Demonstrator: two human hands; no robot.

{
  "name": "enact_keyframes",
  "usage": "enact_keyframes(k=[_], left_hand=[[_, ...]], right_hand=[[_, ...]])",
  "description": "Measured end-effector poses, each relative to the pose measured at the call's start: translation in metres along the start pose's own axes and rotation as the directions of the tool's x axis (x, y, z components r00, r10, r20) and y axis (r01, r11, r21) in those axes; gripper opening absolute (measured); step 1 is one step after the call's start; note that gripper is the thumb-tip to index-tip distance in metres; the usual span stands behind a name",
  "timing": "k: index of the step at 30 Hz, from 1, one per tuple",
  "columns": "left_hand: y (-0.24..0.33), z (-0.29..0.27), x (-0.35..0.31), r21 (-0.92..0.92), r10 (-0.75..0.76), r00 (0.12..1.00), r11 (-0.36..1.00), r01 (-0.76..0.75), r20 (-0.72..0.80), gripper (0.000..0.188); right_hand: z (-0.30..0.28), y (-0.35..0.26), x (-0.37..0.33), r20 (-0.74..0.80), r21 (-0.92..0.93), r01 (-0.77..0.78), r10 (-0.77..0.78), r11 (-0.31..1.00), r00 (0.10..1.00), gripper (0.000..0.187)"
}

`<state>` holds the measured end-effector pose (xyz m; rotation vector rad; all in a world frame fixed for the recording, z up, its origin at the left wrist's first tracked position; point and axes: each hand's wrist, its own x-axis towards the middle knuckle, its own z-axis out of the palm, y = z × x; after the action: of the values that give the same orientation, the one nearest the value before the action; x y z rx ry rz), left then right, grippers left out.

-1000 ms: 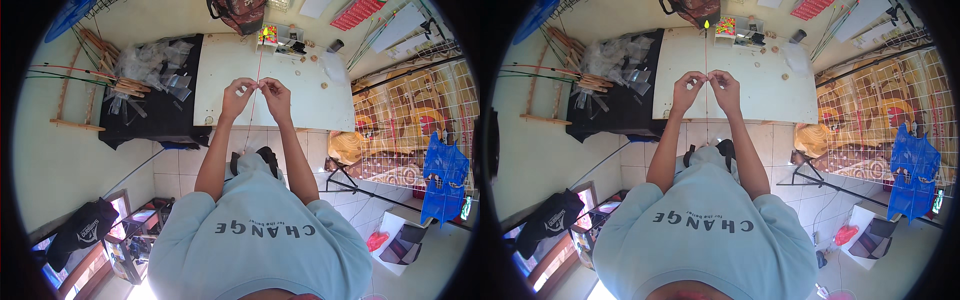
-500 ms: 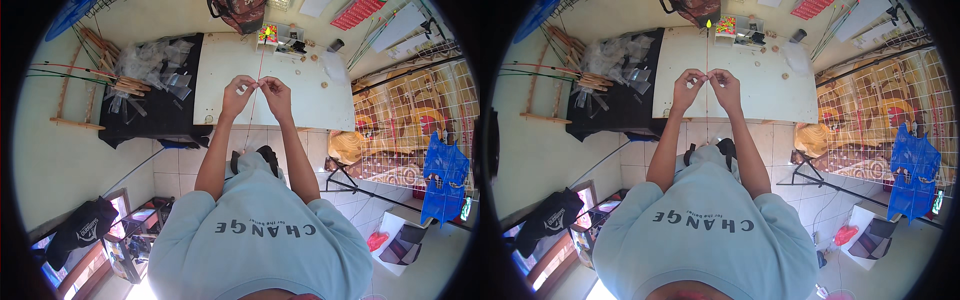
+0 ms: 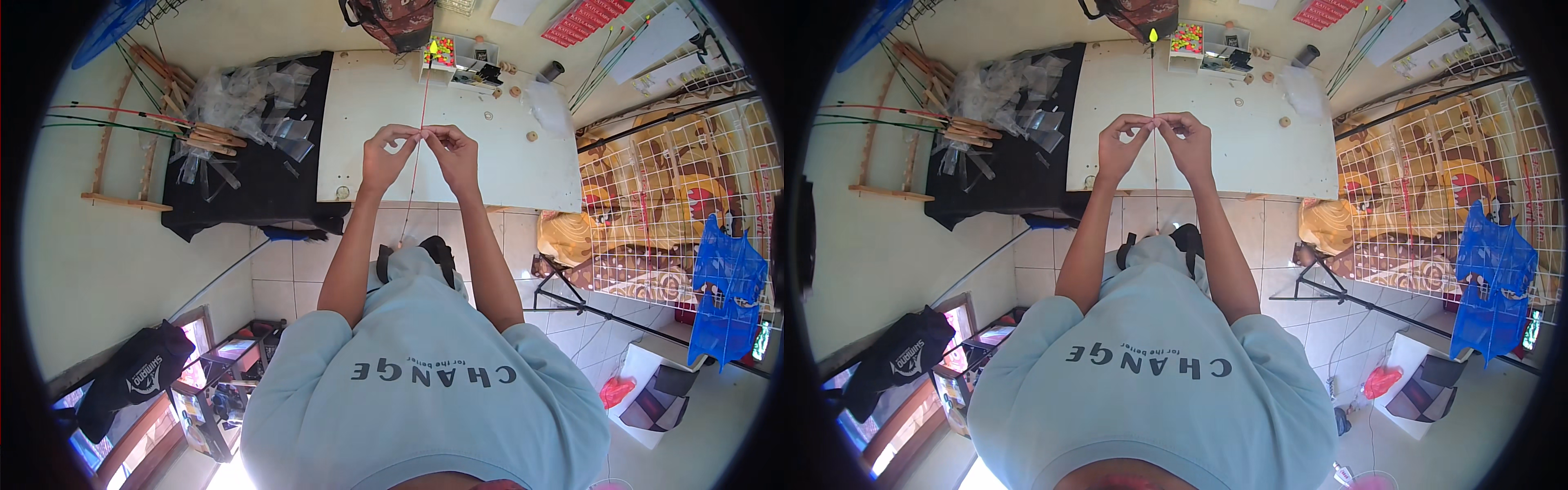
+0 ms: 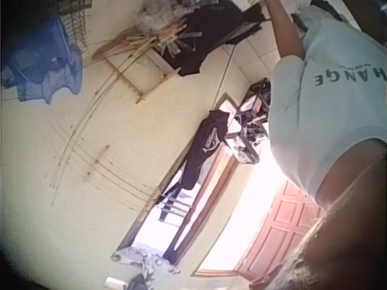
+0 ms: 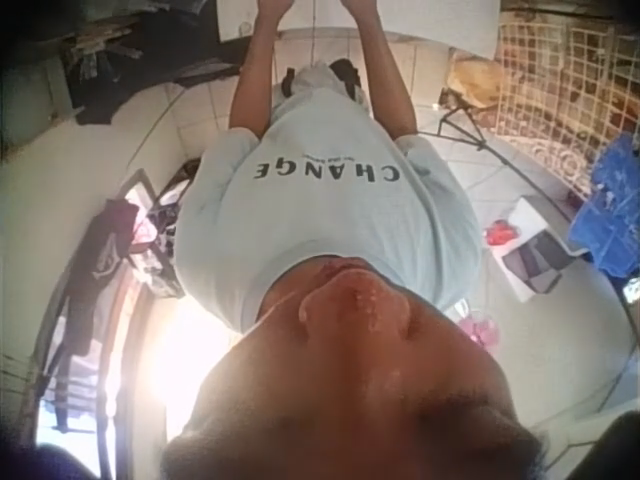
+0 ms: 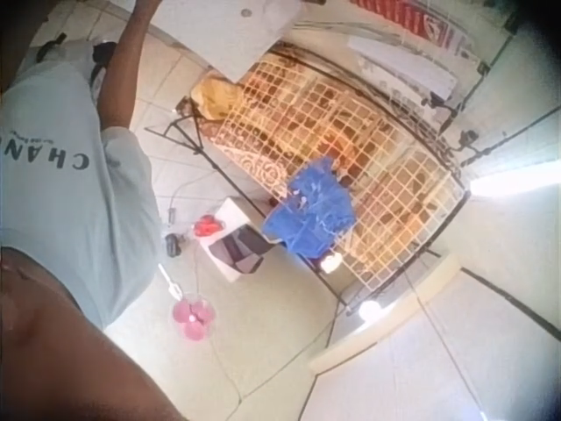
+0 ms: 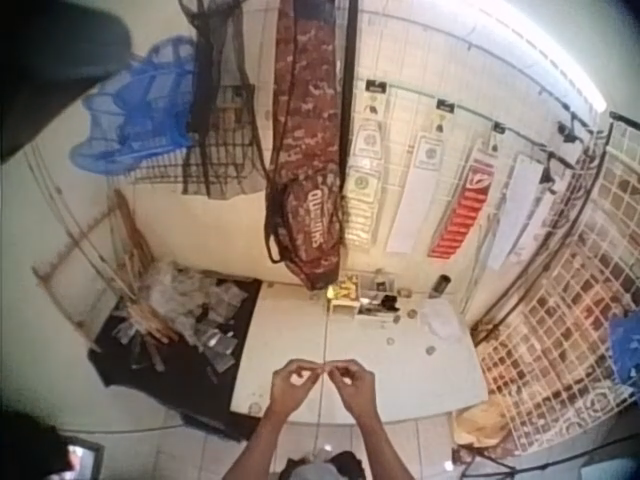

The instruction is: Assemble fishing rod components by attaching a bobber and line to the rod tip.

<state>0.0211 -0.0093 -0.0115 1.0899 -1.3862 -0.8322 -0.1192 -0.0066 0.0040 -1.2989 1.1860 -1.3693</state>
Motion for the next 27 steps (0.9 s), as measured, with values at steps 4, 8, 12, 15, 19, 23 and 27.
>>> enact_keyframes(k=[4, 8, 12, 15, 19, 23, 27], left_hand=[[-0.005, 0.001, -0.001, -0.008, 0.057, 0.998, 0.998, -0.057, -0.024, 0.011], [-0.006, 0.002, 0.0, -0.038, 0.081, 0.996, 0.996, -0.083, -0.045, 0.009], [-0.007, 0.002, 0.0, -0.012, 0.099, 0.994, 0.995, -0.099, -0.036, 0.011], [-0.005, 0.004, 0.0, -0.027, 0.076, 0.995, 0.997, -0.078, -0.063, 0.015], [0.002, 0.004, 0.001, 0.005, 0.019, 0.999, 1.0, -0.019, -0.032, 0.022], [0.0, 0.004, 0.0, 0.075, 0.063, 0.997, 0.995, -0.06, -0.034, 0.025], [0.0, 0.006, 0.001, 0.065, 0.075, 0.996, 0.995, -0.072, -0.046, 0.022]], right_hand=[[0.001, 0.002, 0.0, -0.008, 0.009, 0.006, -0.006, 1.0, 1.0, 0.013], [0.001, 0.003, 0.0, -0.007, 0.018, 0.01, -0.01, 1.0, 1.0, 0.013], [0.001, 0.002, 0.0, -0.003, 0.006, 0.014, -0.014, 1.0, 1.0, 0.013], [0.0, 0.003, 0.001, -0.001, 0.016, -0.011, 0.011, 1.0, 1.0, 0.013], [0.0, 0.005, 0.001, -0.008, 0.03, -0.007, 0.008, 1.0, 1.0, 0.015], [0.002, 0.001, 0.001, -0.009, 0.094, -0.02, 0.021, 0.995, 1.0, 0.016], [0.0, 0.0, 0.001, -0.023, 0.078, 0.001, 0.001, 0.997, 1.0, 0.016]])
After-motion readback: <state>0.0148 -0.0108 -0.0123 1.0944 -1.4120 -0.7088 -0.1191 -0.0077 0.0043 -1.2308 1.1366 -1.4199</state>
